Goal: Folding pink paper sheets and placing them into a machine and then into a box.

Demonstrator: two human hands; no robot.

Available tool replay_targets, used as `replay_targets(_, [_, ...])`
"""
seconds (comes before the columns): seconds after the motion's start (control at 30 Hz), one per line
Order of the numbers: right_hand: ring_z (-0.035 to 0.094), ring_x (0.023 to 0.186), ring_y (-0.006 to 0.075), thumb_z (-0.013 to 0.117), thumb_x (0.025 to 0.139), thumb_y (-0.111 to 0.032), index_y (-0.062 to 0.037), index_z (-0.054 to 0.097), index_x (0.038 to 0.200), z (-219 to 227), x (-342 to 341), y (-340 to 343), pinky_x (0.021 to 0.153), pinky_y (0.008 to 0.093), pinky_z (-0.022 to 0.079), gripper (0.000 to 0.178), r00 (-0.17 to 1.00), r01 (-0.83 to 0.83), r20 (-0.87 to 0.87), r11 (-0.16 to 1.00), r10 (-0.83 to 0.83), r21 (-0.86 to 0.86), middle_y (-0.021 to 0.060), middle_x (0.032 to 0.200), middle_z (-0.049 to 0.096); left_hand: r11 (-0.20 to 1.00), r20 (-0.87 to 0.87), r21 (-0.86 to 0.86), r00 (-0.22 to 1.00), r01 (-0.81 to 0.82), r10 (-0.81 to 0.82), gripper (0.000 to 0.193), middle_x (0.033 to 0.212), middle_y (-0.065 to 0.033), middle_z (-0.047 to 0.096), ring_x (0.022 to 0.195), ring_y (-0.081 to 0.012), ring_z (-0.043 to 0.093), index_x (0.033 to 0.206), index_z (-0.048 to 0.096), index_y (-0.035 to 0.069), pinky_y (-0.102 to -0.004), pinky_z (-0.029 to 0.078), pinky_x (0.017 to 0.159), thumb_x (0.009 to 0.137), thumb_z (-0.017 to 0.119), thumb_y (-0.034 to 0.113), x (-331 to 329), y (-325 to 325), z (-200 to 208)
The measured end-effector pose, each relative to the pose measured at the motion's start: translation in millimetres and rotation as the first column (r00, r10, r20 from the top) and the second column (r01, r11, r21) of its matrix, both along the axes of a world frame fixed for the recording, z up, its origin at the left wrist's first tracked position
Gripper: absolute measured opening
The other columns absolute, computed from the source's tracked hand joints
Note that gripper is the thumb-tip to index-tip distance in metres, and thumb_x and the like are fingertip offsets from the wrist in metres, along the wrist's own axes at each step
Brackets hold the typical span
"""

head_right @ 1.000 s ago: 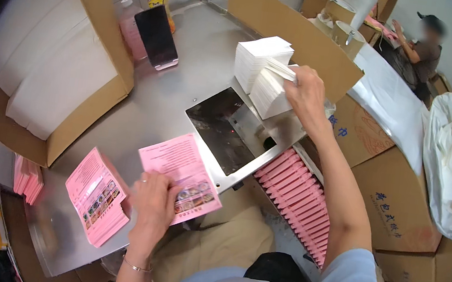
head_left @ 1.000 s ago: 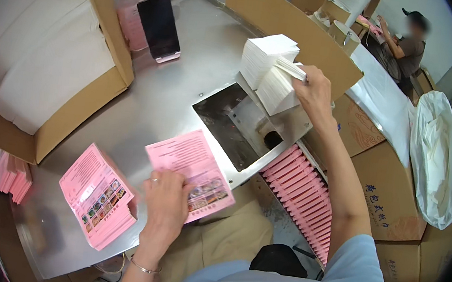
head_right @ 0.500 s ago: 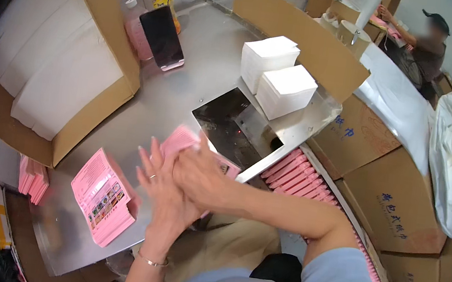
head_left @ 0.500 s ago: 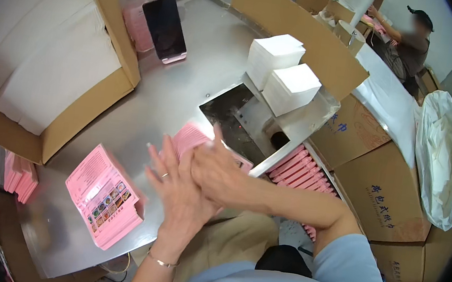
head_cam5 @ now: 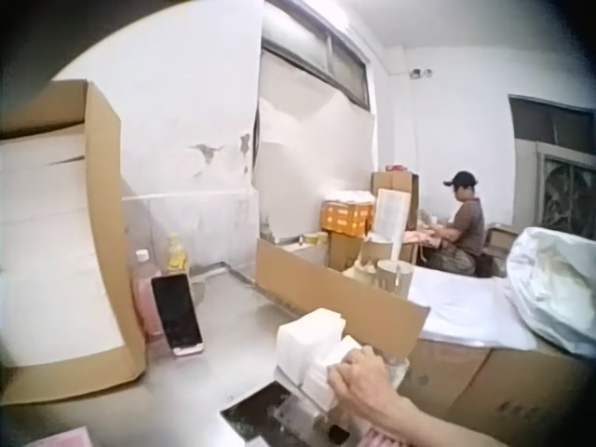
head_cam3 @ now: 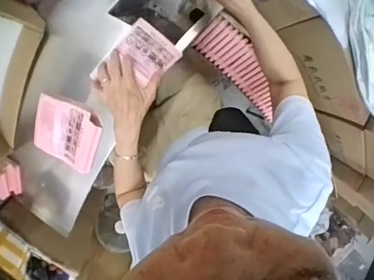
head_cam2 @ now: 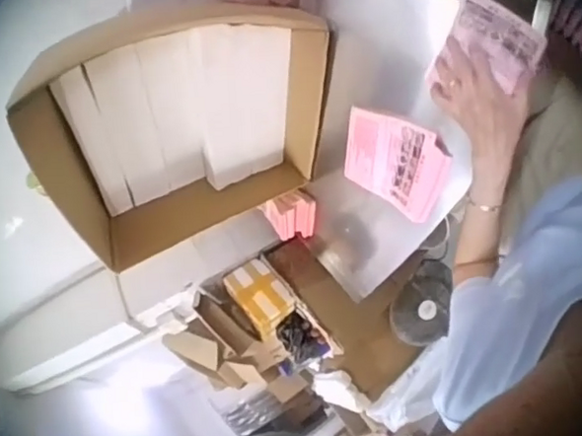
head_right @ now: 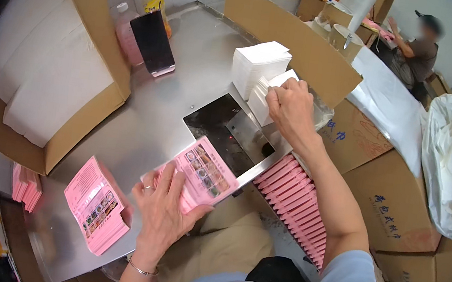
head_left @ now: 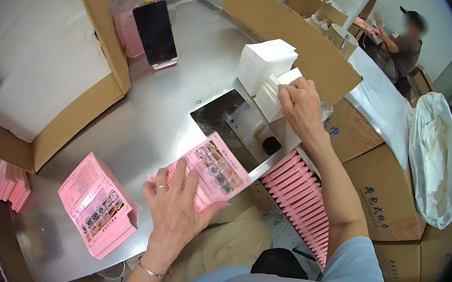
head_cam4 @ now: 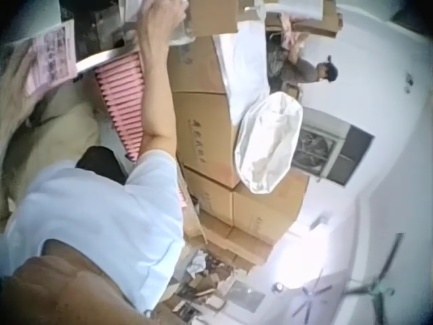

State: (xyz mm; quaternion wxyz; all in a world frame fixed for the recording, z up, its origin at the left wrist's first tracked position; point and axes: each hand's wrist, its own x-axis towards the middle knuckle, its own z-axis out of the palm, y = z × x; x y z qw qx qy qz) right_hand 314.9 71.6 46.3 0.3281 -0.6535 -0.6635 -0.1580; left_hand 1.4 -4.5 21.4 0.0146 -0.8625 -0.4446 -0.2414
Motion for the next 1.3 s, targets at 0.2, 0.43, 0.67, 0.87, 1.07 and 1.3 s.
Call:
replay_targets(0.2, [0.058,0.095,0.0346,0.063,0.082,-0.007,-0.0027,0.072,0.102,-11,4,-9,0.081,0.0455,0.048,0.022,1.000,-0.009,0.019,1.000,0.009,0.018,0.0157,0.102,0.064,0.997,-0.040,-0.061,0.998,-0.044,0.041,0.063,0.125,-0.0183,0.056,0.093,-0.0346,0.052,0.120,0.063,0.003,-0.0432,0.046,0.075,0.077,0.077,0.046,3,-3,-16])
replay_targets(0.43, [0.060,0.116,0.0419,0.058,0.088,-0.016,-0.0020,0.061,0.127,-31,-136,-117,0.097,0.0621,0.047,0.042,0.600,-0.769,0.253,0.635,0.758,-0.077,0.0228,0.120,0.059,0.953,0.196,-0.301,0.980,0.036,0.025,0.068,0.107,-0.0207,0.054,0.093,-0.0373,0.052,0.134,0.054,0.002,-0.0448,0.046,0.077,0.073,0.075,0.024,-23,-2,2])
replay_targets(0.67, [0.064,0.098,0.0400,0.055,0.087,-0.012,0.0008,0.063,0.107,-68,-146,-5,0.103,0.0721,0.033,0.024,0.876,-0.461,0.026,0.852,0.481,-0.249,0.0228,0.108,0.065,0.964,0.253,-0.254,0.967,0.078,-0.012,0.087,0.106,-0.0197,0.054,0.095,-0.0389,0.052,0.154,0.032,0.006,-0.0480,0.044,0.083,0.079,0.074,0.015,0,-1,9])
replay_targets(0.87, [0.068,0.075,0.0411,0.059,0.086,-0.011,-0.0008,0.068,0.081,-56,-81,-12,0.071,0.0496,0.056,0.014,0.972,-0.205,-0.036,0.761,0.233,-0.616,0.0210,0.078,0.069,0.996,0.263,-0.086,0.965,0.023,0.001,0.035,0.115,-0.0176,0.058,0.106,-0.0395,0.054,0.107,0.057,0.002,-0.0475,0.045,0.091,0.073,0.062,-0.003,-64,-21,24])
replay_targets(1.07, [0.065,0.085,0.0316,0.065,0.087,-0.021,-0.0008,0.070,0.084,0,-55,-20,0.071,0.0454,0.048,0.021,0.973,-0.080,0.227,0.979,0.036,0.187,0.0141,0.084,0.066,0.793,-0.028,-0.048,0.795,-0.607,0.606,0.032,0.118,-0.0159,0.060,0.118,-0.0390,0.052,0.105,0.058,0.004,-0.0538,0.036,0.105,0.074,0.060,0.000,-149,-29,19])
replay_targets(1.3, [0.056,0.091,0.0312,0.067,0.089,-0.020,-0.0019,0.071,0.088,-16,-7,-1,0.075,0.0444,0.046,0.018,0.975,0.126,0.184,0.992,-0.122,-0.012,0.0144,0.090,0.060,0.871,-0.078,0.084,0.869,-0.483,0.489,0.014,0.096,-0.0162,0.057,0.093,-0.0370,0.052,0.105,0.056,0.003,-0.0516,0.036,0.099,0.092,0.052,0.001,-143,-12,18])
